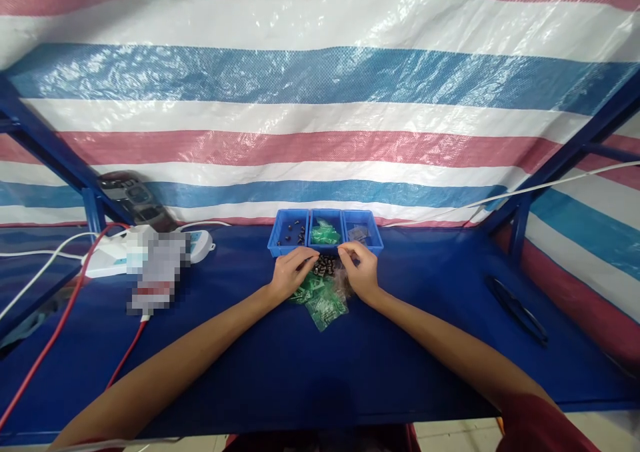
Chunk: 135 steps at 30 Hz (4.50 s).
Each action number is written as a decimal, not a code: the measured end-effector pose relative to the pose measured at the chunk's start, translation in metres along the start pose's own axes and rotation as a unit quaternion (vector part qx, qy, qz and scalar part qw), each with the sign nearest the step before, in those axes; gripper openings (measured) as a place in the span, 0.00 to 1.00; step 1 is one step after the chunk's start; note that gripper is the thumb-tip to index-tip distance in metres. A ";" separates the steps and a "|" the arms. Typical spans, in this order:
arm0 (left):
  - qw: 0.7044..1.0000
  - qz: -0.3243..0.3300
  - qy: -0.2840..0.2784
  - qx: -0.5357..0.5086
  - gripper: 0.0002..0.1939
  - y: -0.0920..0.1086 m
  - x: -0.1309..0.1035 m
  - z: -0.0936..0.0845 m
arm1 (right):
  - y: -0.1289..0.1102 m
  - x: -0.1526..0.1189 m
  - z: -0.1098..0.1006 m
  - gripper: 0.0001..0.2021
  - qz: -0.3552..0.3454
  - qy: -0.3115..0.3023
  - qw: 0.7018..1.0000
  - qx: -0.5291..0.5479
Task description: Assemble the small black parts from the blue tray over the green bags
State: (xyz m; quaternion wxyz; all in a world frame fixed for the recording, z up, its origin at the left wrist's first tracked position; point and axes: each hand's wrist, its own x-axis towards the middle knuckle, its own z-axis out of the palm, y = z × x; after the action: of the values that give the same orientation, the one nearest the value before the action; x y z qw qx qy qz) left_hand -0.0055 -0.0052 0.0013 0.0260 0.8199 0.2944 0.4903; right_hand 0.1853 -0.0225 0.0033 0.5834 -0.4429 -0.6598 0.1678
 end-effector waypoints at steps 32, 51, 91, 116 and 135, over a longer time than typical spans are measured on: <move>0.998 0.027 -0.047 0.007 0.08 -0.004 -0.003 0.004 | 0.005 -0.012 0.010 0.08 0.029 -0.081 0.993 0.078; 0.996 0.068 -0.053 0.014 0.10 -0.003 -0.002 0.004 | 0.003 -0.011 0.005 0.13 0.008 -0.107 0.994 0.037; 0.998 0.060 -0.034 0.007 0.08 0.001 -0.002 0.002 | 0.003 -0.011 0.007 0.11 -0.055 -0.100 0.993 0.024; 0.998 0.050 -0.035 -0.008 0.11 0.000 0.000 0.001 | 0.004 -0.009 0.007 0.12 -0.049 -0.098 0.994 0.011; 0.998 0.043 -0.037 -0.004 0.09 -0.003 0.000 0.002 | 0.004 -0.009 0.007 0.12 -0.037 -0.101 0.994 0.011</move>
State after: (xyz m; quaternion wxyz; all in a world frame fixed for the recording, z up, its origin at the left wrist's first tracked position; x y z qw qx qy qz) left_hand -0.0050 -0.0020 -0.0008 0.0195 0.8490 0.2560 0.4619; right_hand 0.1798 -0.0252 -0.0065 0.5243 -0.3925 -0.7295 0.1971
